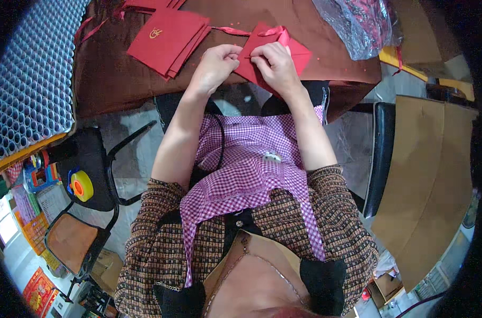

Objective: The recorder is manually tying decorative red ribbons onto small red gift boxes or envelopes.

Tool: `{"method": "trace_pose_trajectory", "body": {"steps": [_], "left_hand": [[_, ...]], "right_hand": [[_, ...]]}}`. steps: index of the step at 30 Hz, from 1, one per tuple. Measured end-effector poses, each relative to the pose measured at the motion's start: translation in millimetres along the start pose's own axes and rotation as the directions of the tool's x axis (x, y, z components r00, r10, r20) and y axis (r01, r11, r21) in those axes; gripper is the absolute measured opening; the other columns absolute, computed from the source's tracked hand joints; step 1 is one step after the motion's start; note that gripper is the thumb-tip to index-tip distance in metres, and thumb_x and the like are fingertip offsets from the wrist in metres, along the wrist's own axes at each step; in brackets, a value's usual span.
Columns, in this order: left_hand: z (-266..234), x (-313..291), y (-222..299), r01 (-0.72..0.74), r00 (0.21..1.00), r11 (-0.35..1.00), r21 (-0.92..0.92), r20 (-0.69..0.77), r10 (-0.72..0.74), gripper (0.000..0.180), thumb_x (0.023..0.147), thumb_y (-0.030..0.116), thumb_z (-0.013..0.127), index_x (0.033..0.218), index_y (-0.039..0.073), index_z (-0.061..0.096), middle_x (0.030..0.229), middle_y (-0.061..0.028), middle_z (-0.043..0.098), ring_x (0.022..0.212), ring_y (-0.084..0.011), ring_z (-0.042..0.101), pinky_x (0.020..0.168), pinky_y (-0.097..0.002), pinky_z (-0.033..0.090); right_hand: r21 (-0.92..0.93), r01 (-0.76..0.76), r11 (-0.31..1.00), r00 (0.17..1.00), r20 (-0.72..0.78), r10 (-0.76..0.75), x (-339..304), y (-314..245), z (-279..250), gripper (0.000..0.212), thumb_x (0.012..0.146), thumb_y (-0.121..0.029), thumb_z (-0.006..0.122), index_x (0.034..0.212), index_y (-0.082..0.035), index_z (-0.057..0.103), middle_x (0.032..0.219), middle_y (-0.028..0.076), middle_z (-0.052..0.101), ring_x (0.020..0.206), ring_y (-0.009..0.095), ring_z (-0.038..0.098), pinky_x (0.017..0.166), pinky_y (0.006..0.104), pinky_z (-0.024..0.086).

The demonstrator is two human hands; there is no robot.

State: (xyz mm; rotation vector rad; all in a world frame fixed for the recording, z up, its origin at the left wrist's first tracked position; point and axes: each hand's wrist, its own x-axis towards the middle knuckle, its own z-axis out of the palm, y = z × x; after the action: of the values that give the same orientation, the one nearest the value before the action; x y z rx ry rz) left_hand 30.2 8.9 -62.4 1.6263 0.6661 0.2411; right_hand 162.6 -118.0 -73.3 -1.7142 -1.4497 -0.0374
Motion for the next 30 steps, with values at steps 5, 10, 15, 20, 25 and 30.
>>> {"method": "trace_pose_trajectory", "body": {"steps": [5, 10, 15, 20, 25, 30], "left_hand": [[1.8, -3.0, 7.4, 0.007, 1.0, 1.0, -0.02, -0.012, -0.007, 0.035, 0.078, 0.003, 0.062, 0.112, -0.004, 0.059, 0.086, 0.0001, 0.059, 0.075, -0.0063, 0.052, 0.069, -0.0194, 0.045], [1.8, -3.1, 5.6, -0.013, 0.998, 1.0, 0.026, -0.069, 0.015, 0.033, 0.077, 0.003, 0.063, 0.109, -0.004, 0.061, 0.085, -0.0005, 0.059, 0.075, -0.0066, 0.053, 0.069, -0.02, 0.045], [2.7, -1.0, 2.4, -0.029, 0.996, 0.999, 0.019, -0.089, 0.031, 0.032, 0.077, 0.003, 0.064, 0.108, -0.004, 0.061, 0.084, -0.0007, 0.06, 0.075, -0.0067, 0.053, 0.068, -0.0202, 0.045], [2.9, -0.8, 0.6, -0.045, 0.995, 0.997, 0.062, -0.082, 0.05, 0.03, 0.077, 0.002, 0.062, 0.107, -0.005, 0.062, 0.084, -0.001, 0.06, 0.074, -0.007, 0.053, 0.067, -0.0208, 0.046], [0.0, -2.3, 4.5, -0.034, 0.997, 0.998, 0.057, -0.065, 0.037, 0.03, 0.077, 0.002, 0.062, 0.106, -0.005, 0.062, 0.083, -0.0015, 0.061, 0.073, -0.0072, 0.054, 0.067, -0.0211, 0.046], [2.1, -4.2, 12.7, 0.006, 0.997, 0.999, 0.051, -0.074, -0.002, 0.03, 0.077, 0.003, 0.062, 0.106, -0.004, 0.062, 0.083, -0.0017, 0.061, 0.073, -0.0077, 0.054, 0.067, -0.0213, 0.046]], "right_hand": [[-0.094, 0.034, 0.995, 0.999, 0.019, -0.032, 0.6, -3.5, -0.8, 0.007, 0.076, -0.011, 0.063, 0.082, -0.008, 0.06, 0.077, 0.006, 0.058, 0.08, 0.024, 0.055, 0.073, 0.0376, 0.037], [-0.234, 0.093, 0.968, 0.995, 0.056, -0.082, 5.1, -15.4, -1.0, 0.008, 0.076, -0.01, 0.063, 0.083, -0.008, 0.059, 0.076, 0.006, 0.058, 0.079, 0.024, 0.054, 0.073, 0.0389, 0.036], [-0.306, 0.102, 0.947, 0.993, 0.094, -0.076, 5.2, -19.5, -0.8, 0.008, 0.076, -0.009, 0.062, 0.083, -0.009, 0.058, 0.076, 0.006, 0.058, 0.077, 0.024, 0.054, 0.072, 0.0394, 0.034], [-0.331, 0.07, 0.941, 0.996, 0.072, -0.049, 2.8, -24.9, 2.4, 0.007, 0.076, -0.007, 0.061, 0.081, -0.008, 0.057, 0.074, 0.007, 0.057, 0.076, 0.024, 0.055, 0.071, 0.0412, 0.033], [-0.359, 0.028, 0.933, 0.999, 0.054, -0.01, 0.4, -27.1, 10.2, 0.007, 0.075, -0.007, 0.061, 0.081, -0.008, 0.058, 0.075, 0.006, 0.059, 0.076, 0.025, 0.056, 0.071, 0.0408, 0.034], [-0.172, -0.112, 0.979, 0.993, 0.017, 0.117, 0.0, -25.8, 5.2, 0.004, 0.077, -0.01, 0.06, 0.078, -0.006, 0.059, 0.076, 0.009, 0.062, 0.079, 0.026, 0.057, 0.074, 0.043, 0.034]]}}
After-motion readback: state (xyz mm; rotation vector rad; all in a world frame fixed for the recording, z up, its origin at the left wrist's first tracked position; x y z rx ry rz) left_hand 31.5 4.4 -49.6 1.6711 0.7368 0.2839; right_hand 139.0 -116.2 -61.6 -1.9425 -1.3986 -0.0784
